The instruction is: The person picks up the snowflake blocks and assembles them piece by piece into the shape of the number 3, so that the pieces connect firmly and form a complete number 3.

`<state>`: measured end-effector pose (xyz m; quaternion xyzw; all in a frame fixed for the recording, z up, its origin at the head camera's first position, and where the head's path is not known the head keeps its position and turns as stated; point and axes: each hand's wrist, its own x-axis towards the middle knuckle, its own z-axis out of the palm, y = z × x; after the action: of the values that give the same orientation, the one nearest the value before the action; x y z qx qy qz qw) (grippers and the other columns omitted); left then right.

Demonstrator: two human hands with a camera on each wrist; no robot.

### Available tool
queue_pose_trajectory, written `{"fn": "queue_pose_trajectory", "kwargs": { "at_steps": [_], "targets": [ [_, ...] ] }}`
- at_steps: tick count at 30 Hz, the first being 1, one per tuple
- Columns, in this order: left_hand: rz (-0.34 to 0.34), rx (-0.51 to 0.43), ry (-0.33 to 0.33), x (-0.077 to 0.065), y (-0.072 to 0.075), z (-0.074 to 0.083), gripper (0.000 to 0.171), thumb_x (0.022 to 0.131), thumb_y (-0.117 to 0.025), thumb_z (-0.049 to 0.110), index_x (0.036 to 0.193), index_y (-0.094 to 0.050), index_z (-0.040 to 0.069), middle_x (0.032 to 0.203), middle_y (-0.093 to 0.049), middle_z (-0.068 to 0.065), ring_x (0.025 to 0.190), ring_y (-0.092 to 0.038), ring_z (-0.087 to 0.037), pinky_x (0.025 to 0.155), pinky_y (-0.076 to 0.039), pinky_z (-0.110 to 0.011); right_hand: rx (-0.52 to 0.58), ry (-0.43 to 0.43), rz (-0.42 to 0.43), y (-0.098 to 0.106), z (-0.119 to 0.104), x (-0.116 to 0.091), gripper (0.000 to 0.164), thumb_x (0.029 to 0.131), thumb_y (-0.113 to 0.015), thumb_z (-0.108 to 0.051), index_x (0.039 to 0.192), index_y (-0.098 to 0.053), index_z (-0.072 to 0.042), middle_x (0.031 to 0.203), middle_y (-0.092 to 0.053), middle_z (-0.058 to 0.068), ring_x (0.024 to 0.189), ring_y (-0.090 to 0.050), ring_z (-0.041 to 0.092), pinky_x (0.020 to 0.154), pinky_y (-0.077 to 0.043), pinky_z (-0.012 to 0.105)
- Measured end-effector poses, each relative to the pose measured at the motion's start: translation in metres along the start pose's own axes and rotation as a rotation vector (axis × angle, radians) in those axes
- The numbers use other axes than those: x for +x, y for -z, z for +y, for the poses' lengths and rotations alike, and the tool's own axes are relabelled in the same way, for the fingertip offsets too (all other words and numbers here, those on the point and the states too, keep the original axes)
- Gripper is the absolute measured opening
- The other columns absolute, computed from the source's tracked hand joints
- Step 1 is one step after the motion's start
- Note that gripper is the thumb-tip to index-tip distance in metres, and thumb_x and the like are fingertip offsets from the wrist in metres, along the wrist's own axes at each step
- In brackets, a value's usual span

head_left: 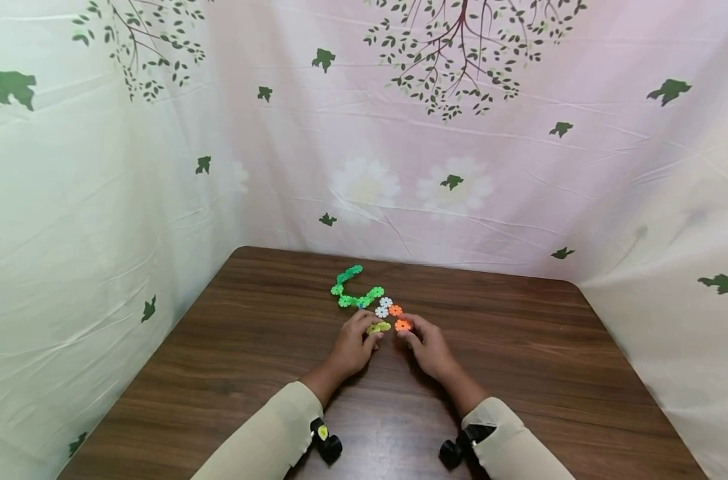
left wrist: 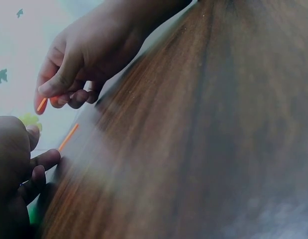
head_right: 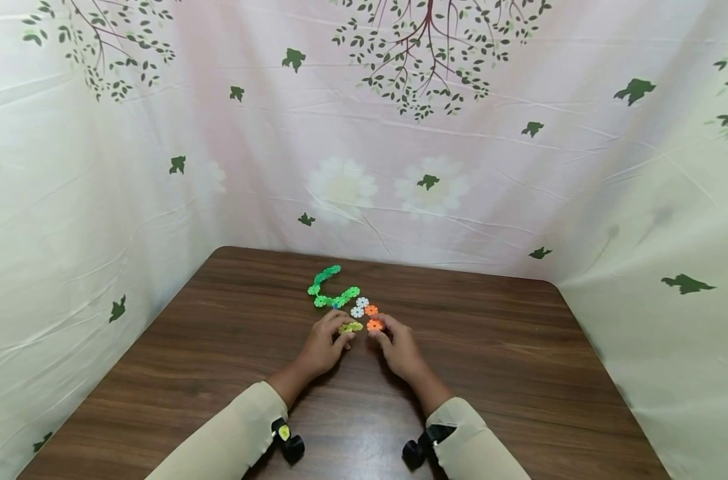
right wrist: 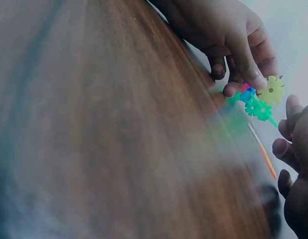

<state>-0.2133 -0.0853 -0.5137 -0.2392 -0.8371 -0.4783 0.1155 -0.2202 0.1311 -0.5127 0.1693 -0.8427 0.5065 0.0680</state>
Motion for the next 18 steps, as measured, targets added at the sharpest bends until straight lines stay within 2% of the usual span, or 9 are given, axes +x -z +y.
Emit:
{"fn": "queue_pose_trajectory", "kwargs": {
  "at_steps": [7, 13, 18],
  "targets": [
    [-0.009, 0.008, 0.018, 0.0, 0.001, 0.001, 0.02, 0.104, -0.071, 0.002, 0.124, -0.074, 0.0, 0.132, -0.065, -0.016, 0.079, -0.074, -0.018, 0.072, -0.062, -0.022, 0.004, 0.043, 0.021, -0.005, 0.001, 0.0, 0.036, 0.102, -0.074, -0.006, 0.136, -0.071, 0.002, 0.099, -0.076, 0.014, 0.08, -0.06, 0.005, 0.073, -0.052, 0.022],
    [-0.006, 0.005, 0.011, 0.001, 0.0, 0.0, 0.018, 0.103, -0.072, 0.002, 0.121, -0.075, 0.0, 0.13, -0.066, -0.016, 0.078, -0.074, -0.018, 0.071, -0.061, -0.021, 0.002, 0.05, 0.031, -0.01, 0.0, 0.001, 0.034, 0.102, -0.073, -0.007, 0.136, -0.072, -0.001, 0.123, -0.078, 0.017, 0.088, -0.063, 0.007, 0.078, -0.055, 0.022],
    [-0.001, 0.011, 0.007, 0.001, 0.0, -0.002, 0.018, 0.103, -0.073, 0.003, 0.12, -0.076, 0.001, 0.128, -0.067, -0.016, 0.078, -0.074, -0.017, 0.07, -0.061, -0.021, 0.017, 0.062, 0.032, -0.011, 0.001, 0.002, 0.035, 0.102, -0.073, -0.005, 0.136, -0.072, 0.001, 0.122, -0.078, 0.019, 0.085, -0.063, 0.007, 0.075, -0.054, 0.022]
  ]
}}
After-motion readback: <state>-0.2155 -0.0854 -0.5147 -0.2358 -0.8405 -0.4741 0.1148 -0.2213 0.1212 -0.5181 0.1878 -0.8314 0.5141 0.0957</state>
